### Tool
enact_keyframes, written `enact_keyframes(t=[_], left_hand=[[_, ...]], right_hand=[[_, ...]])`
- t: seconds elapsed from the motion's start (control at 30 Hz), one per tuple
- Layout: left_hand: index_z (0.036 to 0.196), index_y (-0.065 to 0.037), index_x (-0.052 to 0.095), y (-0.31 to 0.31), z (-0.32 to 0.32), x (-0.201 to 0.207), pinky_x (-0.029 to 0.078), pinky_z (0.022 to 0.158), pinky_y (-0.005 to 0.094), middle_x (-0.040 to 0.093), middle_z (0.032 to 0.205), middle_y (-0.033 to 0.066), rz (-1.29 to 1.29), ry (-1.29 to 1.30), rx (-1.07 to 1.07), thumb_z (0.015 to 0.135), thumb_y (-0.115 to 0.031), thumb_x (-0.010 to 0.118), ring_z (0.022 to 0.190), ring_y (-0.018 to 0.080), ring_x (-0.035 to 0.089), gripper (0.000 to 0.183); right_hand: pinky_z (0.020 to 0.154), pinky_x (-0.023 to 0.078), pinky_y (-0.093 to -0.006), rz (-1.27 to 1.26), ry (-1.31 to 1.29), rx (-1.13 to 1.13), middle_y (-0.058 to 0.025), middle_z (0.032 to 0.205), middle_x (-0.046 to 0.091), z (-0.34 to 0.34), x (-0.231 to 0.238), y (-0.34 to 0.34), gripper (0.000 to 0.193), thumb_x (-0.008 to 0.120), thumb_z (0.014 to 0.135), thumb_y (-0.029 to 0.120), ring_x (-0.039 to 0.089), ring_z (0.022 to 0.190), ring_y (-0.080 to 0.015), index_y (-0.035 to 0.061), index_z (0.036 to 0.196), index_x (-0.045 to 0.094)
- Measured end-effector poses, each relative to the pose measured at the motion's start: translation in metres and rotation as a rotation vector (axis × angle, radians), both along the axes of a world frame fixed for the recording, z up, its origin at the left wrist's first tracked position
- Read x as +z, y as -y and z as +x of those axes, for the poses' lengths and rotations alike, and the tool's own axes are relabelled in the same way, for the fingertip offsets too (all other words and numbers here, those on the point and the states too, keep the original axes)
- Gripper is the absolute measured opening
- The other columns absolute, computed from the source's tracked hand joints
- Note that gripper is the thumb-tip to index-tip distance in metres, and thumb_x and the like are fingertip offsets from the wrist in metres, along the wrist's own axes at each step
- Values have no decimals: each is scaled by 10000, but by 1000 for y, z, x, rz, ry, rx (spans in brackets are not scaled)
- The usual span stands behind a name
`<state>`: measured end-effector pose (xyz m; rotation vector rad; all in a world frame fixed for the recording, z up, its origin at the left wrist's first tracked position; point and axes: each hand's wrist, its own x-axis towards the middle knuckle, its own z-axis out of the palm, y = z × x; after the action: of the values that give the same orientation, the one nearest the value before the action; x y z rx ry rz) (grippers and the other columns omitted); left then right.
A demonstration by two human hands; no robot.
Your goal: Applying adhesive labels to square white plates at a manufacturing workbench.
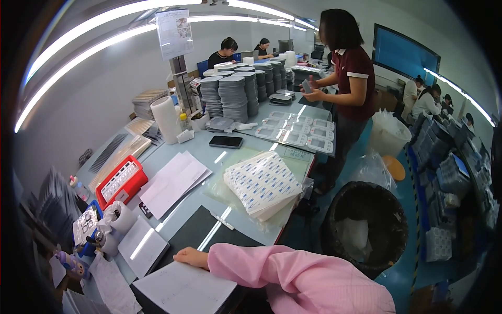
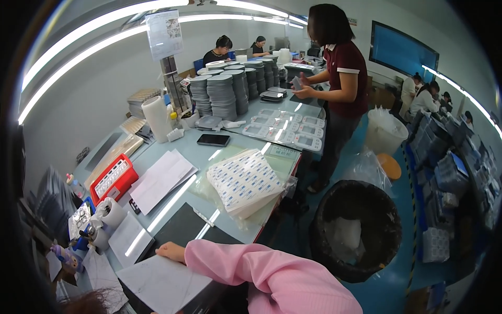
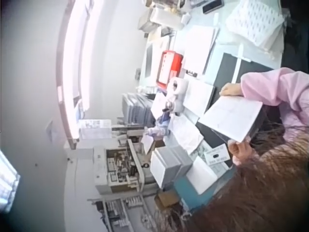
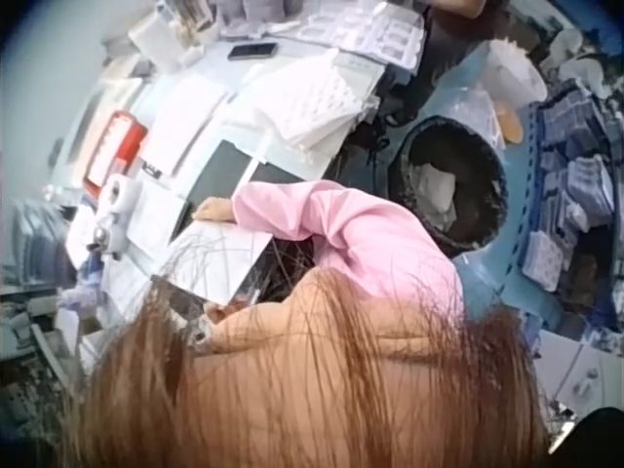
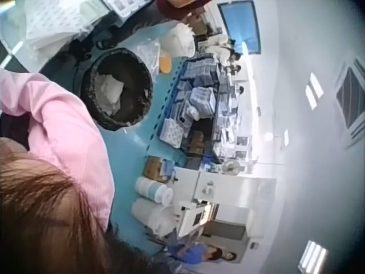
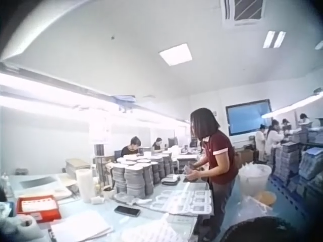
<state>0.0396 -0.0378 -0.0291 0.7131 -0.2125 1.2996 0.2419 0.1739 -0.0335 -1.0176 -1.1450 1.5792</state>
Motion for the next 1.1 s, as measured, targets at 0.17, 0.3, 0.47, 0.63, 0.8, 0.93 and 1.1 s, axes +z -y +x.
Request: enact_keyframes(t=[0.17,0.3,0.47,0.63,0.8,0.93,1.1], left_hand=[[1226,7,528,5,-13,7,477,826,444,524,1167,197,5,-7,-43,875,-351,595,857,335,567,505],[1073,7,537,-14,12,49,490,722,433,548,1093,187,362,-277,815,883,-390,567,773,320,568,441],[859,6,532,-31,66,102,497,596,412,602,943,170,906,-724,2070,886,-401,541,672,297,568,407],[869,10,536,1,70,128,498,622,413,607,924,170,790,-1185,1924,900,-361,536,688,298,574,373],[878,15,540,24,84,148,498,648,414,612,906,171,649,-1584,1708,914,-322,531,704,299,580,339],[925,32,558,-107,16,147,510,719,429,607,880,176,2183,-228,1216,936,-56,483,743,348,590,117],[921,9,572,-5,69,115,514,747,414,617,868,169,484,-1374,1252,943,-90,540,779,341,602,107]], right_hand=[[925,462,-388,338,320,196,-177,1166,619,16,7,14,443,565,966,377,595,1071,-268,-7,1184,603],[1102,349,-376,687,333,532,-169,1462,407,26,94,49,616,611,949,316,470,1301,-306,18,1440,388],[983,467,-398,1054,119,475,-230,1306,568,15,170,136,559,642,931,371,565,1197,-357,-16,1317,525],[981,484,-393,1072,123,386,-220,1310,577,14,181,149,426,602,975,305,561,1220,-356,-18,1252,580],[804,501,-383,820,302,491,-207,1112,663,12,166,124,395,569,974,342,659,933,-295,-19,1125,628],[631,469,-375,675,37,172,-183,751,654,-23,144,96,389,563,978,306,585,639,-306,-46,830,635],[574,495,-376,1223,737,-437,-104,653,646,-32,118,82,415,609,926,357,651,667,-259,-2,720,642]])
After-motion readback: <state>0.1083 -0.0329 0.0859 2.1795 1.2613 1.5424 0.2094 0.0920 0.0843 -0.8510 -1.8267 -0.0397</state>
